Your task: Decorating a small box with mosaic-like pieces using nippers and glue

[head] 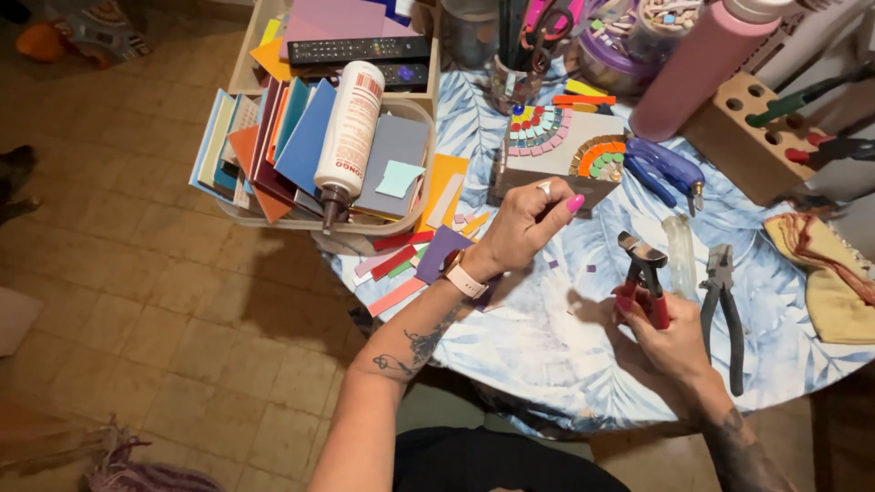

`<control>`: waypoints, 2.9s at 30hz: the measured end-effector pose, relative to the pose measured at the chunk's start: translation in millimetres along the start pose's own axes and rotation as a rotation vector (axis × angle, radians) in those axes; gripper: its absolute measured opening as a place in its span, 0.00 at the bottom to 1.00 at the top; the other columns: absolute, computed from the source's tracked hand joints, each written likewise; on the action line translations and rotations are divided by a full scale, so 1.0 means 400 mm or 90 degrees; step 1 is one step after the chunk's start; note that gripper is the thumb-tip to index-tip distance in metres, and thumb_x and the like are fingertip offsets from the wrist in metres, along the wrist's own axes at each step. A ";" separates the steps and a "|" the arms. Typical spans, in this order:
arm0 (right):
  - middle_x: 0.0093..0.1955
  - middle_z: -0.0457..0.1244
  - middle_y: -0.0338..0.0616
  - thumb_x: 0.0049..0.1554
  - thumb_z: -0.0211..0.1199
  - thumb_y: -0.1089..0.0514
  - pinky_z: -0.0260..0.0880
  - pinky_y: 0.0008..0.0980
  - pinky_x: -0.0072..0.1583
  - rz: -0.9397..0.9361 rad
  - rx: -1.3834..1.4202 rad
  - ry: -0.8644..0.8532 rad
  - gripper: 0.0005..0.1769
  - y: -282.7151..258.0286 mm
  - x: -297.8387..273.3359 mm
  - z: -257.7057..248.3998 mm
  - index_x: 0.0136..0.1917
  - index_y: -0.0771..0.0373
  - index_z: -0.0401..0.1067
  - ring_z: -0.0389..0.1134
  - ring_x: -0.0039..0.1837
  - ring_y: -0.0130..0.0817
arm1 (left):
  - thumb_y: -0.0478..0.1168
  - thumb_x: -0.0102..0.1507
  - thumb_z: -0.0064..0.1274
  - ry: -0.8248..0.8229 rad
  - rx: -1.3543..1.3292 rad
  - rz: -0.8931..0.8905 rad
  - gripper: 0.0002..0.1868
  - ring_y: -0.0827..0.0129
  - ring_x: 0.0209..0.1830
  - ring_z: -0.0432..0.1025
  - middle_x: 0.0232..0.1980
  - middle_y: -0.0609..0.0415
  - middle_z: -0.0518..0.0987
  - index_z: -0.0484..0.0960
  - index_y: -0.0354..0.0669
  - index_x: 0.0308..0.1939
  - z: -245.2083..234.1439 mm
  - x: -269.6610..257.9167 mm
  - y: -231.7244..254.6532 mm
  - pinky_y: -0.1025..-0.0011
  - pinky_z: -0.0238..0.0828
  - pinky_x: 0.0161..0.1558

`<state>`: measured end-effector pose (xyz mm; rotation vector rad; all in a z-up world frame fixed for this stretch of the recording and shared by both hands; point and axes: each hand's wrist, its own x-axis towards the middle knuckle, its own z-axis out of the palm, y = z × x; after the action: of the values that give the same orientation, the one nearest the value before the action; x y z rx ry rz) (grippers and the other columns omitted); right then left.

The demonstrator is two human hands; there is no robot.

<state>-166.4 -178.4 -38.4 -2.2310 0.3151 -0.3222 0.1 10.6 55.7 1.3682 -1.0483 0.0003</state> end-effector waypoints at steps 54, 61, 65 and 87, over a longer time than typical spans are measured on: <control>0.35 0.59 0.48 0.50 0.50 0.47 0.57 0.38 0.38 -0.206 -0.328 -0.133 0.18 -0.131 0.164 -0.111 0.43 0.65 0.65 0.58 0.36 0.43 | 0.43 0.62 0.30 -0.014 0.177 0.079 0.15 0.69 0.20 0.54 0.21 0.57 0.58 0.58 0.41 0.22 0.032 -0.013 -0.033 0.72 0.50 0.25; 0.42 0.59 0.51 0.51 0.50 0.47 0.59 0.41 0.40 -0.222 -0.333 -0.123 0.21 -0.115 0.166 -0.106 0.48 0.66 0.64 0.60 0.41 0.46 | 0.43 0.62 0.29 -0.027 0.162 0.097 0.15 0.70 0.20 0.53 0.22 0.58 0.57 0.57 0.41 0.22 0.033 -0.013 -0.032 0.73 0.51 0.26; 0.42 0.59 0.52 0.48 0.53 0.52 0.59 0.40 0.41 -0.244 -0.303 -0.122 0.19 -0.112 0.169 -0.103 0.48 0.67 0.64 0.60 0.41 0.47 | 0.45 0.63 0.28 -0.018 0.199 0.092 0.16 0.71 0.20 0.54 0.23 0.58 0.58 0.58 0.42 0.22 0.033 -0.016 -0.039 0.74 0.51 0.24; 0.46 0.59 0.53 0.47 0.52 0.56 0.59 0.40 0.44 -0.229 -0.291 -0.124 0.20 -0.123 0.164 -0.102 0.52 0.68 0.63 0.60 0.43 0.49 | 0.42 0.62 0.32 0.051 0.274 0.142 0.17 0.71 0.16 0.57 0.26 0.61 0.63 0.62 0.38 0.20 0.048 -0.031 -0.062 0.74 0.50 0.17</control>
<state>-112.9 -198.8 33.3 -2.7476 -0.1385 -0.2337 -4.8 -4.5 26.0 1.6105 -1.1698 0.4657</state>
